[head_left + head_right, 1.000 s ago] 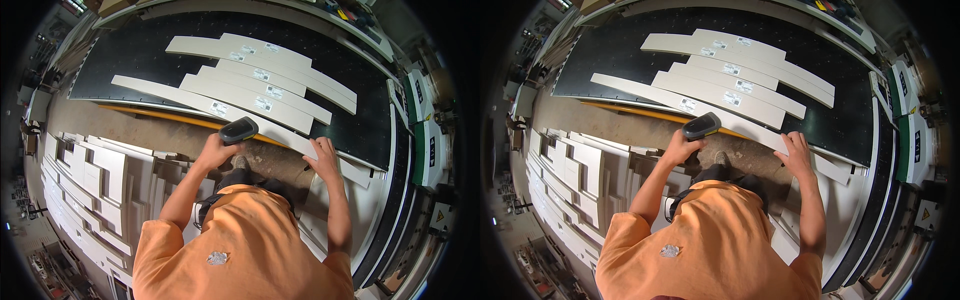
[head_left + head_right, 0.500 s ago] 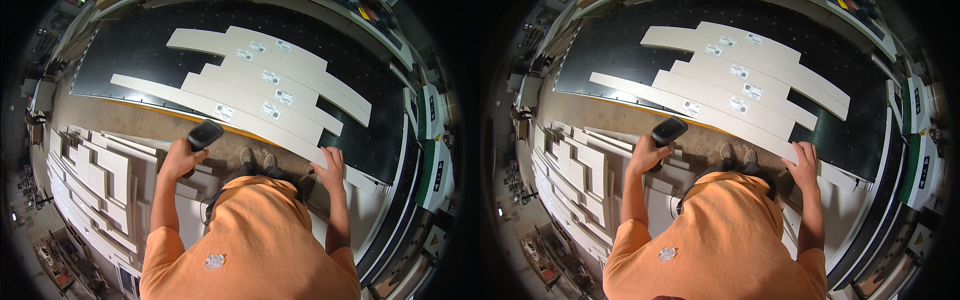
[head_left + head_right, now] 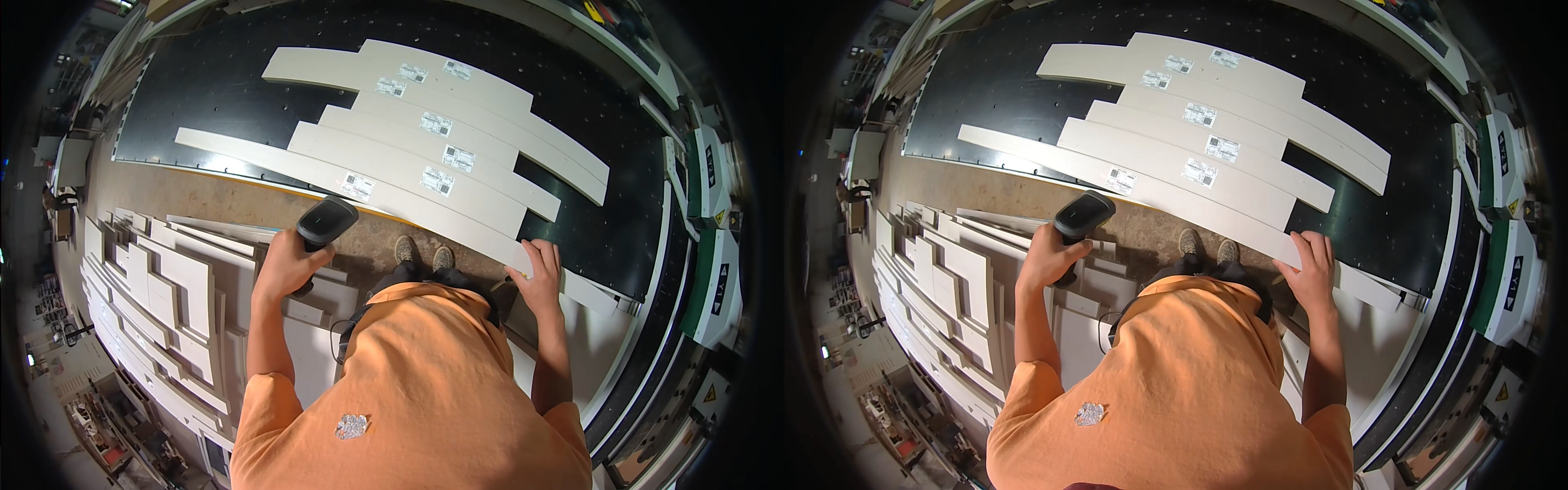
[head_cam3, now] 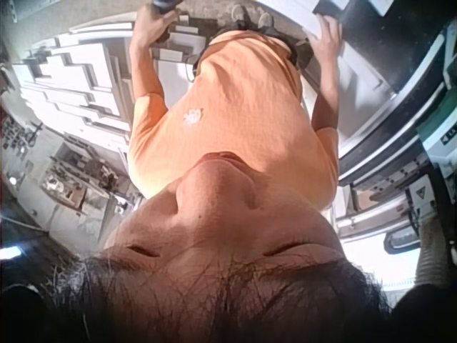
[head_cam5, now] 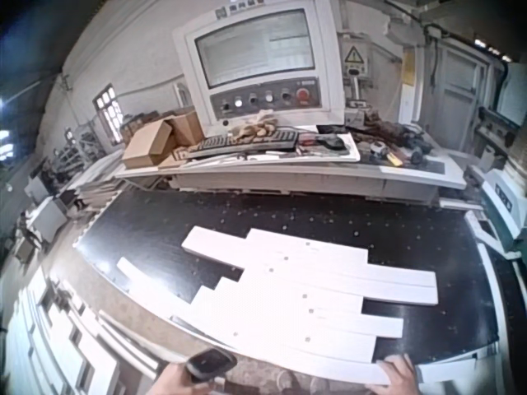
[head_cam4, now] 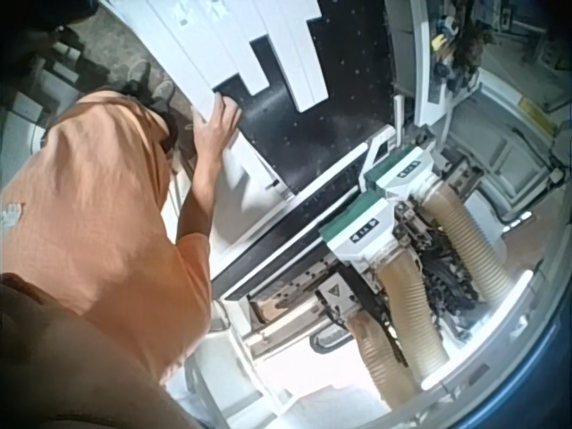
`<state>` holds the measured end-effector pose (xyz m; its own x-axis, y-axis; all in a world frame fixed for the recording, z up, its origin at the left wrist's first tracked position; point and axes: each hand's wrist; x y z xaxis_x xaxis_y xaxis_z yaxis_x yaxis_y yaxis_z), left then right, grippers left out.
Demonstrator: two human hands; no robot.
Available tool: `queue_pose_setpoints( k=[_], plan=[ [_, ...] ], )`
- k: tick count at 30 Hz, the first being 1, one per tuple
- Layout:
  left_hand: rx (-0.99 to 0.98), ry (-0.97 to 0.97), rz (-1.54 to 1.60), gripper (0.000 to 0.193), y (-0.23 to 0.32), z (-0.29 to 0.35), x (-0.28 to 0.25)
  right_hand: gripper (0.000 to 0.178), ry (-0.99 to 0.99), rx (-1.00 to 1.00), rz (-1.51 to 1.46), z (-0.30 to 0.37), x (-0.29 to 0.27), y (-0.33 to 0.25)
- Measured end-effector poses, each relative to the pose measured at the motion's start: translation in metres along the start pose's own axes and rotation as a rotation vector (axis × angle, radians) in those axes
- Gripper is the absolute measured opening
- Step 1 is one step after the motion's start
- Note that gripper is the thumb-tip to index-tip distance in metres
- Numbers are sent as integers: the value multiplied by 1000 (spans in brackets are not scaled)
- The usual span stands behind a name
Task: The person repeatedly picks up white wooden panels from a stack, scans their barcodes with a handheld scanner, and places them on a black worktable. The person continues this cycle, moving between the stack and the table, and occasionally repositioning scanned panels.
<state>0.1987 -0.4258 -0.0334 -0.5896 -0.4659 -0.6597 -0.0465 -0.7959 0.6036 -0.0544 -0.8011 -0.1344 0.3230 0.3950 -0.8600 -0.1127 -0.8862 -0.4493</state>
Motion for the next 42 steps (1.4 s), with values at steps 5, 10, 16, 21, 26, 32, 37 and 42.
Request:
queue_pose_setpoints(
  k=[5, 10, 16, 21, 26, 32, 37, 42],
  plan=[
    [-10, 26, 18, 34, 7, 5, -2, 63, -11, 6, 3, -2, -1, 0],
    [-24, 22, 12, 34, 11, 8, -3, 63, -1, -5, 2, -4, -2, 0],
    [-57, -19, 171, 31, -3, -4, 8, 65, 11, -9, 4, -5, -2, 0],
    [40, -115, 641, 33, 3, -55, 71, 62, 28, 9, 48, -10, -1, 4],
    [-14, -148, 801, 34, 10, -90, 111, 62, 27, 36, 74, -18, 2, 12],
    [-22, -99, 973, 33, 13, -107, 120, 63, 11, 8, 33, -30, 11, 24],
    [30, 37, 990, 27, 18, -85, 128, 64, -7, -74, -12, -27, 17, 12],
    [65, 183, 956, 25, -5, -28, 124, 54, -61, -203, -128, -70, 24, -29]
  ],
)
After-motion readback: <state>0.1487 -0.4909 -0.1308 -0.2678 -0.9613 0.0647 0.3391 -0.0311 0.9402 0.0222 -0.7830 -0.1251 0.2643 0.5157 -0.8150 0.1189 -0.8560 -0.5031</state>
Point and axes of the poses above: each hand's wrist, its own z-axis away from the middle knuckle, its own x-axis out of the palm, y = z × x, and after that the axes turned 2 degrees about -x, right-handed
